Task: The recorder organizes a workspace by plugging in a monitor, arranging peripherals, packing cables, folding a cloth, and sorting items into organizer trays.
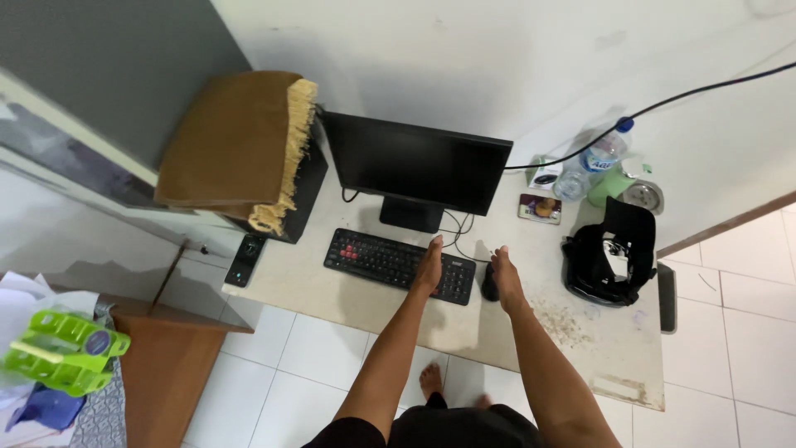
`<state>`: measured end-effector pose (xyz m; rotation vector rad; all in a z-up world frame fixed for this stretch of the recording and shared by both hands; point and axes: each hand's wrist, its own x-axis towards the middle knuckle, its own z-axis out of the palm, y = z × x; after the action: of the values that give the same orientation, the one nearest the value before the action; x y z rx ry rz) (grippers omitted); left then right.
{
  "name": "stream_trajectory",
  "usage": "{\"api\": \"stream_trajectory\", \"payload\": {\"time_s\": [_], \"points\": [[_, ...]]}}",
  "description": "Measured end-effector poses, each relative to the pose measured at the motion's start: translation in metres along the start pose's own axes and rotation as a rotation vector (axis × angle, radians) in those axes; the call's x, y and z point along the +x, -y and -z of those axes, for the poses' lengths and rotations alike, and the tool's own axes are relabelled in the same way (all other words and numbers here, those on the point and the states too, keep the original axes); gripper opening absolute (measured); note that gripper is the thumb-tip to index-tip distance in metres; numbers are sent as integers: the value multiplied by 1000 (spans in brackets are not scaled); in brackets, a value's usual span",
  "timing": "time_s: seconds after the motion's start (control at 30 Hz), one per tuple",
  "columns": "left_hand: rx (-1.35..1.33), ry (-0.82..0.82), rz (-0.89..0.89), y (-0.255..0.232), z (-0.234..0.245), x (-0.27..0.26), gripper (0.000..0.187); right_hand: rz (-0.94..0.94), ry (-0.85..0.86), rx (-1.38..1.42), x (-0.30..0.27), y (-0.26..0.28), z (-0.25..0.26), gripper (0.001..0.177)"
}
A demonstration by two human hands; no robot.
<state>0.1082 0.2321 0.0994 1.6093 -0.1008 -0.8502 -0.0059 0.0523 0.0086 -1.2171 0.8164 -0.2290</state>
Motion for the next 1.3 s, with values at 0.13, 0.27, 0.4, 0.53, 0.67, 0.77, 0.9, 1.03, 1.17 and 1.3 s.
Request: {"api": "stream_trajectory", "payload": {"time_s": [0.13, 0.27, 0.4, 0.53, 0.67, 0.77, 0.9, 1.03, 1.17, 1.3], "points": [[-11, -47, -229, 76, 21, 56, 74, 5, 74, -57, -11, 13, -26, 96], [-59, -140, -405, 107, 56, 60, 79, 26, 200, -135, -9, 22, -66, 96], [-123, -236, -356, 106, 103, 10, 83, 68, 361, -220, -40, 37, -117, 98], [-145, -373, -334, 130, 151, -35, 83, 53, 533, -256, -71, 29, -175, 100], [-143, -543, -279, 125, 182, -108, 81, -7, 630, -334, -93, 1, -230, 99], [-150, -624, -253, 131, 205, -136, 78, -22, 704, -337, -109, -17, -266, 99], [-196, -679, -328, 134, 234, -140, 77, 4, 801, -299, -129, -15, -305, 98], [-218, -666, -382, 129, 271, -110, 78, 62, 813, -278, -117, 1, -341, 96], [-236, -612, -553, 111, 324, -55, 78, 97, 741, -235, -79, 26, -382, 93], [-241, -663, -658, 52, 378, -19, 74, 194, 632, -286, -68, 80, -428, 94]]}}
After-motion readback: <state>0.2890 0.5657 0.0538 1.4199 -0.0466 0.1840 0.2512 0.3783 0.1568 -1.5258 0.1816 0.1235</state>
